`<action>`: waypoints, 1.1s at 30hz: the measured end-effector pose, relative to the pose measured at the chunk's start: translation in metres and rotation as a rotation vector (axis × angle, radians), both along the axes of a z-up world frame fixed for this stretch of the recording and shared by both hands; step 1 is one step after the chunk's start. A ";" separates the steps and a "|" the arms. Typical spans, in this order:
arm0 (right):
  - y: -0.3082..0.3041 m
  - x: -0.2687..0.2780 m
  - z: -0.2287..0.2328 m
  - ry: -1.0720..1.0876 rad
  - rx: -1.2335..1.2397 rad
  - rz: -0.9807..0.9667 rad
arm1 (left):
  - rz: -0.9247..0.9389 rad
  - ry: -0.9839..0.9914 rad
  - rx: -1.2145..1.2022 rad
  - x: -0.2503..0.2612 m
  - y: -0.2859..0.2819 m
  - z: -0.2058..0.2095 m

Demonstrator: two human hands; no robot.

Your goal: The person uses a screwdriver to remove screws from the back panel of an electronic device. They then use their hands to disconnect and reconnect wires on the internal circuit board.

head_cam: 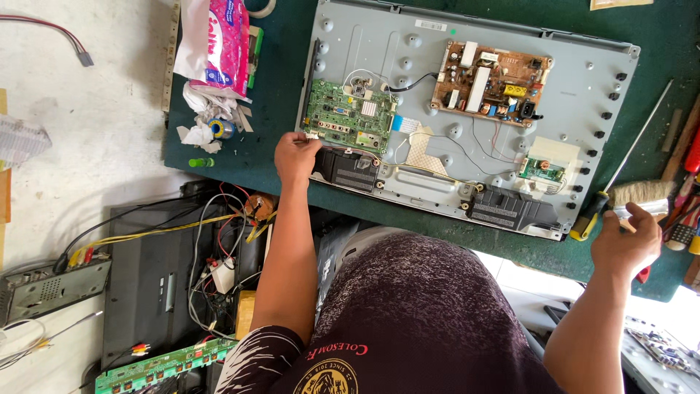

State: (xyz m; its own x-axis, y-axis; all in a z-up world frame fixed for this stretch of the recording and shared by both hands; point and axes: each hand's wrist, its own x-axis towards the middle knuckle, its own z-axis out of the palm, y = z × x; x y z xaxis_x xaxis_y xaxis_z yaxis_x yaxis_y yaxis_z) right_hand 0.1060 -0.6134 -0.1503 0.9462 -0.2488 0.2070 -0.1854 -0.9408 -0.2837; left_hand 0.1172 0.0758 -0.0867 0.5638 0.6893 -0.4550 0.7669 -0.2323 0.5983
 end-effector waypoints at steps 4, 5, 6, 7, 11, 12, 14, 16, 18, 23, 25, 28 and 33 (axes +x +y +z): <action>-0.001 0.000 -0.001 0.007 0.047 -0.021 | -0.073 0.089 0.016 0.002 0.005 0.000; -0.003 0.000 -0.003 -0.007 0.028 0.001 | -0.123 0.091 0.069 0.001 0.007 -0.004; -0.006 -0.001 -0.004 -0.019 0.007 0.022 | -0.175 0.094 0.122 0.000 0.009 -0.007; -0.005 -0.001 -0.004 -0.018 0.009 0.022 | -0.175 0.095 0.124 0.002 0.008 -0.004; -0.004 -0.002 -0.003 -0.013 0.052 0.016 | -0.164 0.074 0.076 0.005 0.003 0.000; -0.004 -0.003 -0.003 -0.010 0.046 0.022 | -0.137 0.033 0.042 0.004 0.003 -0.001; 0.000 -0.002 0.000 0.009 0.068 0.000 | -0.085 -0.046 -0.028 0.002 -0.006 0.016; 0.003 -0.002 0.003 0.029 0.089 -0.023 | -0.034 -0.125 -0.101 -0.001 -0.008 0.021; 0.004 -0.002 0.005 0.053 0.081 -0.032 | -0.099 -0.224 -0.099 -0.005 -0.005 0.013; 0.017 -0.004 0.017 0.064 0.118 -0.001 | -0.223 -0.208 -0.027 -0.011 0.001 0.003; 0.019 -0.009 0.016 0.019 0.124 0.061 | -0.252 -0.213 -0.022 -0.014 0.003 -0.006; 0.022 -0.013 0.013 0.002 0.129 0.063 | -0.228 -0.188 -0.038 -0.011 0.005 -0.011; 0.026 -0.020 0.015 -0.060 0.109 0.109 | -0.205 -0.083 -0.007 -0.004 0.001 0.007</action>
